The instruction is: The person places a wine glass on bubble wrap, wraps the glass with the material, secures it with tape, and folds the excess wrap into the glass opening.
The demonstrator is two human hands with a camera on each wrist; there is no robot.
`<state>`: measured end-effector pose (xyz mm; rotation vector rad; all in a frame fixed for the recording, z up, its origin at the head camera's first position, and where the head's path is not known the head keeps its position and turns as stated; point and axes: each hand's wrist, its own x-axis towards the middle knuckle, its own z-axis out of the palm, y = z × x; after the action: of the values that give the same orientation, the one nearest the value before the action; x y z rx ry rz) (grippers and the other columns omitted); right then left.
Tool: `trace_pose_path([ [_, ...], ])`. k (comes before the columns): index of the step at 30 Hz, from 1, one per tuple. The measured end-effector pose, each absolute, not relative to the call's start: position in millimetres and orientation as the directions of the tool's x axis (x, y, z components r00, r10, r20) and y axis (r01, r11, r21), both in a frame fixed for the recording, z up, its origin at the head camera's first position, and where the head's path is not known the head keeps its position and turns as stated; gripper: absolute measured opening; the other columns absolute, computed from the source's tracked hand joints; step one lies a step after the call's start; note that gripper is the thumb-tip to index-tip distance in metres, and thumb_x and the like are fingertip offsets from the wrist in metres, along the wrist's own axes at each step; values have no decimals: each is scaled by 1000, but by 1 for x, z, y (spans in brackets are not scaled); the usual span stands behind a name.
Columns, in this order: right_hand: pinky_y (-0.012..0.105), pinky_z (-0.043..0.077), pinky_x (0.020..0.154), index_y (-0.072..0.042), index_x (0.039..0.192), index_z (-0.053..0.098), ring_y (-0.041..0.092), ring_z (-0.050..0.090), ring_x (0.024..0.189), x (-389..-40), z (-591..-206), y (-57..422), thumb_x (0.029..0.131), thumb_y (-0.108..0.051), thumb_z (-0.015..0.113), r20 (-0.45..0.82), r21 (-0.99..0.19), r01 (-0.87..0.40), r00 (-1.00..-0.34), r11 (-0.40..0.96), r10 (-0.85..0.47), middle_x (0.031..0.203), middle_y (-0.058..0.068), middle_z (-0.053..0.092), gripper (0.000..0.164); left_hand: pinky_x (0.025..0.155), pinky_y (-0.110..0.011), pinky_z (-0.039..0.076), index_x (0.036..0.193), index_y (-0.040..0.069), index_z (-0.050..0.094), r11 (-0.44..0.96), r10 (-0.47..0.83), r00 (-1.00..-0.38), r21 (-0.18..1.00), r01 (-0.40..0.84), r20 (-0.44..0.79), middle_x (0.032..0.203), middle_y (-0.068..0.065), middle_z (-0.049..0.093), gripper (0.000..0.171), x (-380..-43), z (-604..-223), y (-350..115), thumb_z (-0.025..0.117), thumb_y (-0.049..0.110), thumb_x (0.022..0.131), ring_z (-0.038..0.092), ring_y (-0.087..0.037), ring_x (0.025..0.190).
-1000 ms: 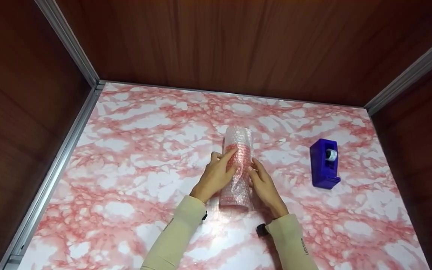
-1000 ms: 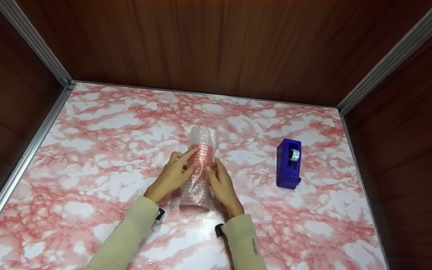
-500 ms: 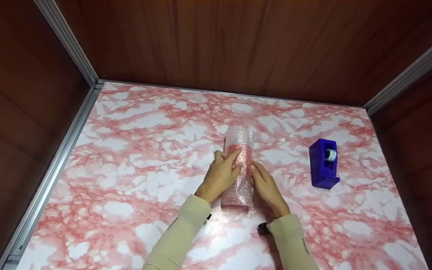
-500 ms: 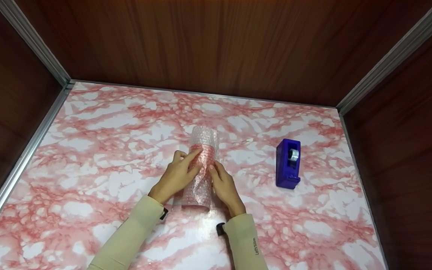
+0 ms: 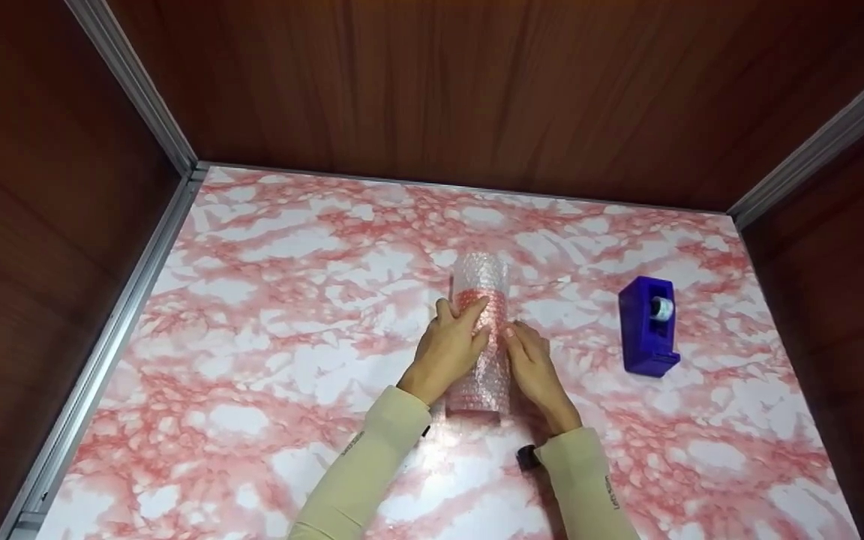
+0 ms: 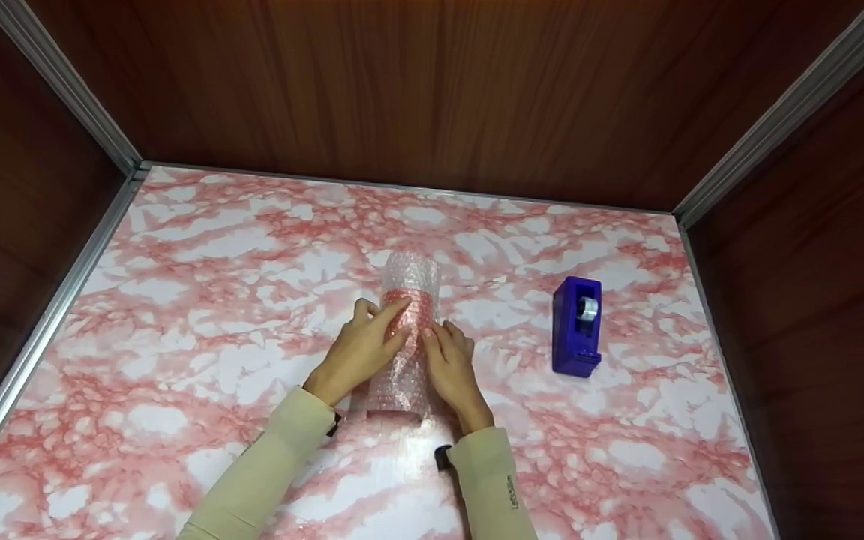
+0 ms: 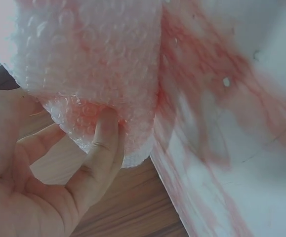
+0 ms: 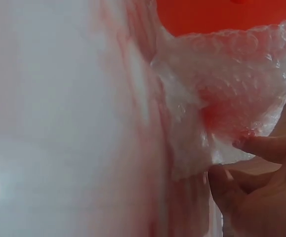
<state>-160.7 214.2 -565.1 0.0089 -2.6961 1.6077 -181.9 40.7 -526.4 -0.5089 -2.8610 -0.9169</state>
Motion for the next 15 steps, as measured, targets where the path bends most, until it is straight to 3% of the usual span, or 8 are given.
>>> trace_pose_path([
  [4,53,24,111,2,140,56,39,34,132,-160,-566,218,109,-34,38,-25,-863,31,-1000,505,19,144,23,49,51,66,-39,54,146,22,54,772,280,-939,534,344,200,112,-21,48,48,-182,-527,43,62,33,100,62,-31,79],
  [11,46,37,105,3,125,66,31,55,121,-164,-571,222,110,-24,39,49,-914,-46,-999,404,-4,126,17,64,41,66,-41,55,146,23,52,786,286,-943,522,332,170,118,-25,46,48,-181,-524,45,61,35,100,63,-34,81],
  [15,47,32,109,4,134,59,34,47,129,-163,-568,223,111,-33,34,-62,-938,61,-998,341,10,136,20,56,50,67,-43,55,146,23,52,783,287,-943,525,333,169,120,-27,47,49,-181,-522,46,61,34,100,63,-36,82],
])
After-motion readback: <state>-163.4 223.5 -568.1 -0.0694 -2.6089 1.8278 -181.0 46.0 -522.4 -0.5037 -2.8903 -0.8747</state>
